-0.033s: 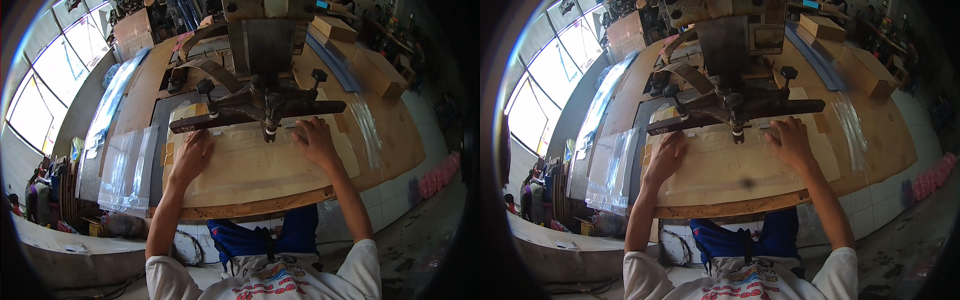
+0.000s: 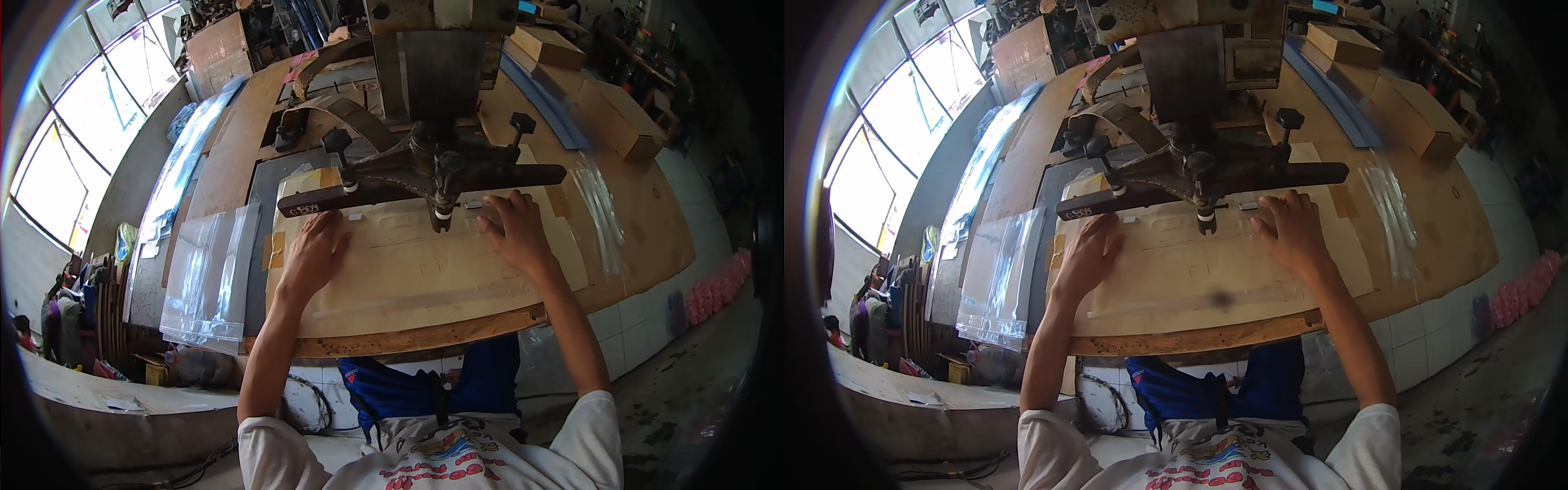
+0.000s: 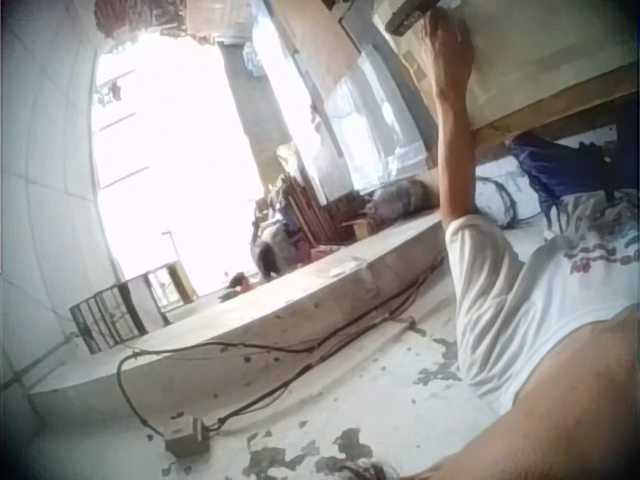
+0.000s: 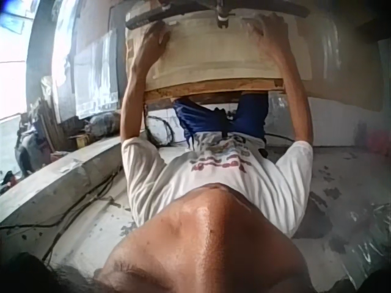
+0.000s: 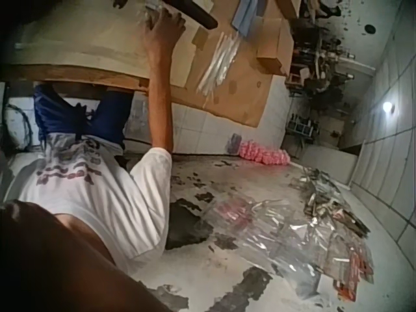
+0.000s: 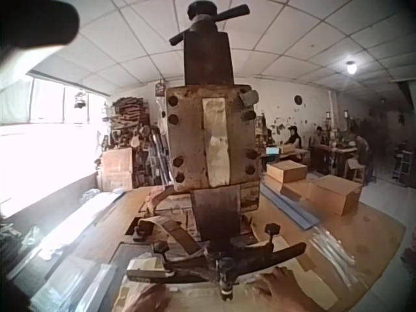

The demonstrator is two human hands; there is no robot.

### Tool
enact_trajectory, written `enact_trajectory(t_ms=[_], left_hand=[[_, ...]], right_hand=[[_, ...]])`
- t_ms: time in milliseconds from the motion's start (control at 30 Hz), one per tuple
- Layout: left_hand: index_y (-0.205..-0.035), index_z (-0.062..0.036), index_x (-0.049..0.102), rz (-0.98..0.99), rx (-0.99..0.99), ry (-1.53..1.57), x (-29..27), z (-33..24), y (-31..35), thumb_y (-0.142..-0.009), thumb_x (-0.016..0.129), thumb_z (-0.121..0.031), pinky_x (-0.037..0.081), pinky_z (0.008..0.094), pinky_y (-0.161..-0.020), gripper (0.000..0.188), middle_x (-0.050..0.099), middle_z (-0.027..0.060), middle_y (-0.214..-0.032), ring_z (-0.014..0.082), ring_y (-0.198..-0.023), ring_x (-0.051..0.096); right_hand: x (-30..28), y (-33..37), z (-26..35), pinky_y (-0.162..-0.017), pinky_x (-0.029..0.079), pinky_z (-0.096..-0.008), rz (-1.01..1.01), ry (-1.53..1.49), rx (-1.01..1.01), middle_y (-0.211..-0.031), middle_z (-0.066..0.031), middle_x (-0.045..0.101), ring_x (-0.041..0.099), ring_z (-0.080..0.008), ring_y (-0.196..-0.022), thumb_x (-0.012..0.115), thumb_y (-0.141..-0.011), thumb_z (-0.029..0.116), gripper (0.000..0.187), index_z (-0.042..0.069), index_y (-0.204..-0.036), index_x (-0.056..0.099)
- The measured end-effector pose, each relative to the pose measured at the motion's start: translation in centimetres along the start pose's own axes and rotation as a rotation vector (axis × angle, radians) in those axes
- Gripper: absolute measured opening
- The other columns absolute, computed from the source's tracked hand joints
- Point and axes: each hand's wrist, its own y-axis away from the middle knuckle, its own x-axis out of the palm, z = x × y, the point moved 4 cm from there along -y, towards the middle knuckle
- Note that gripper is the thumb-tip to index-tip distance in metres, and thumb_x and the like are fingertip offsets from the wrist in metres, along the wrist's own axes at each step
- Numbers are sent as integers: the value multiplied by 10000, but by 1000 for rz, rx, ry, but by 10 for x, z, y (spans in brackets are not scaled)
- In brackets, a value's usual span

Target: The person seals segments of thin plastic tubing using a heat-sealing press machine, positioning the ends of the tubing under the mechanism and pressing down to fuse them.

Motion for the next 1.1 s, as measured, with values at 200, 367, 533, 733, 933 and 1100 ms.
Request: enact_trajectory(t_ms=[200,367,533,733,933,1100], left_hand=[[-1292,74,626,-67,69,-16,3,3,0,-969,673,-150,457,464,-1112,396,625,251,-1345,409,-1286,575],[-1356,40,614,-23,2,-31,5,6,0,-984,666,-191,433,452,-1147,441,602,232,-1414,389,-1354,539],[-1342,46,622,-32,15,-23,4,4,0,-984,664,-189,436,452,-1143,430,608,229,-1405,390,-1349,541],[-1317,50,633,-53,38,-58,3,1,0,-976,665,-176,453,461,-1115,410,636,220,-1352,396,-1289,579],[-1287,37,650,-84,63,-130,2,-5,3,-965,664,-164,477,480,-1070,380,658,218,-1303,402,-1237,607],[-1344,36,613,-5,-24,-171,4,-5,4,-1001,616,-224,418,516,-1144,430,638,205,-1323,371,-1273,591]], right_hand=[[-1,1,2,-1015,420,-472,-12,-11,-8,-1167,-134,563,533,-318,-1124,681,-973,358,437,85,-1314,668],[0,1,0,-1014,418,-473,-35,3,-9,-1163,-130,558,532,-311,-1112,679,-973,363,433,86,-1306,674],[-1,0,1,-1009,421,-475,-13,-2,-4,-1153,-144,577,539,-322,-1123,661,-983,369,430,80,-1301,677],[-2,0,0,-972,462,-481,17,7,12,-1029,-145,688,630,-334,-1030,610,-1007,387,450,69,-1317,684],[-3,0,2,-927,507,-468,-24,-36,-47,-1001,-167,755,712,-334,-946,608,-1006,361,443,54,-1314,689],[-4,1,3,-896,519,-457,-83,-40,-93,-936,-157,768,728,-336,-844,610,-1004,346,442,46,-1321,683]])
